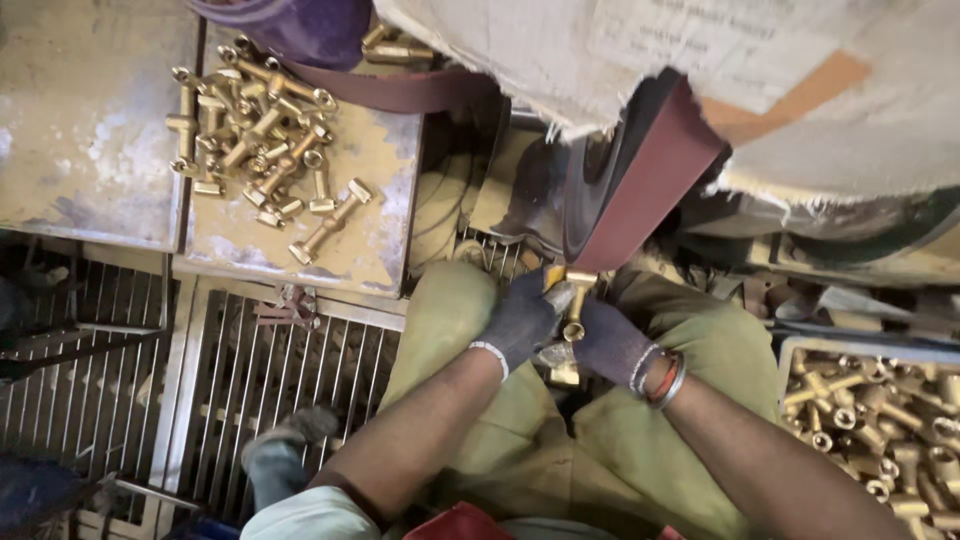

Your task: The person sits on the floor and repeatedly presses small brass fittings against a rotating belt sander to smooth their surfaces. They handle the parts one at a time, rotating them in gloved hands, and place finished pieces into a nearby bin.

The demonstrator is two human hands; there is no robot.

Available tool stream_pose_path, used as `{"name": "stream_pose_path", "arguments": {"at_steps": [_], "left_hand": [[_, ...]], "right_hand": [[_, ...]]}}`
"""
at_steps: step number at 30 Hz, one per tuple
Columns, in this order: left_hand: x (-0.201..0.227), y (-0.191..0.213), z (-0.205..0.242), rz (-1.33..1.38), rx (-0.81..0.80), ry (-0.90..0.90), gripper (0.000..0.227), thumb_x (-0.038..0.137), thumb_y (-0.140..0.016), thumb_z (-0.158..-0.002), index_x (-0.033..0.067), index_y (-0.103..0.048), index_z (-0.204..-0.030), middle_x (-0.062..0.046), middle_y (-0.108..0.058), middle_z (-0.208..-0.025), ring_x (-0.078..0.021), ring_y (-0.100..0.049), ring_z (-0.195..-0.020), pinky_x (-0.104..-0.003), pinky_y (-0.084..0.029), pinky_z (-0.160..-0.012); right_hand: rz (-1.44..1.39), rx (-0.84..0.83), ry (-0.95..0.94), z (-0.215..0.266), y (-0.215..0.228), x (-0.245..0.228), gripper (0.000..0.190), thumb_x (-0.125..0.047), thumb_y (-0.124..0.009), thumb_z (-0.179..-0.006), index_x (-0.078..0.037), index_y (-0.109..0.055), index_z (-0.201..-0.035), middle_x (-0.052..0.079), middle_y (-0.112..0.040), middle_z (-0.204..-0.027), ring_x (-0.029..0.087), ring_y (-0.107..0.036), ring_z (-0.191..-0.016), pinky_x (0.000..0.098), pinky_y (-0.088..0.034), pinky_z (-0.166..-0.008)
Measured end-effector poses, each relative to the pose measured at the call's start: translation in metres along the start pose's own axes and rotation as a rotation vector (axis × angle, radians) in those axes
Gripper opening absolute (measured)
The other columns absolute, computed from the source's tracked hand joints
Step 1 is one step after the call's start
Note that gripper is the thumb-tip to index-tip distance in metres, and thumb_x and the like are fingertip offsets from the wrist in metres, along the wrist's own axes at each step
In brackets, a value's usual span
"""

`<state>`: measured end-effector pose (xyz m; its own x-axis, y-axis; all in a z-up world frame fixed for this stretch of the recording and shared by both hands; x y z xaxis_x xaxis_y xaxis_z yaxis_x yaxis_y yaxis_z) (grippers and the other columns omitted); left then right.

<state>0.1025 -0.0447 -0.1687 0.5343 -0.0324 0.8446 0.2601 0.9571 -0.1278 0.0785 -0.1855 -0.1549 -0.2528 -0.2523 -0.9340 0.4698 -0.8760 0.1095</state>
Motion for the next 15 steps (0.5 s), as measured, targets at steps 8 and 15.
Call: {"name": "stream_pose_path", "arguments": {"at_steps": [8, 15], "left_hand": [[-0.005, -0.001, -0.006, 0.328, 0.031, 0.188, 0.027, 0.021, -0.063, -0.1, -0.0031, -0.07, -0.11, -0.008, -0.07, -0.089, -0.0153, -0.063, -0.076, -0.033, -0.051, -0.068], [0.09, 0.007, 0.063, -0.069, -0.509, -0.594, 0.049, 0.015, -0.073, -0.095, -0.0013, -0.058, -0.139, -0.007, -0.066, -0.13, -0.0147, -0.062, -0.119, -0.031, -0.05, -0.103]], "right_hand": [[-0.479, 0.022, -0.483, 0.006, 0.0, -0.006, 0.031, -0.012, -0.081, -0.082, 0.003, -0.071, -0.106, 0.011, -0.064, -0.084, 0.021, -0.052, -0.072, 0.0379, -0.044, -0.063], [0.325, -0.187, 0.074, 0.065, -0.004, -0.107, 0.033, -0.025, -0.084, -0.077, -0.01, -0.068, -0.1, 0.004, -0.074, -0.092, 0.019, -0.071, -0.085, 0.0347, -0.056, -0.078]]}}
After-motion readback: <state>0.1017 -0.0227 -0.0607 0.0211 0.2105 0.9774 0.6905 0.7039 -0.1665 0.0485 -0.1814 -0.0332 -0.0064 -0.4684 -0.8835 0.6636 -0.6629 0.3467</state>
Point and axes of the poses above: each hand's wrist, its own z-axis away from the middle knuckle, its own y-axis out of the back of the hand, x = y × z, the point moved 4 cm from there along -z, towards the middle knuckle
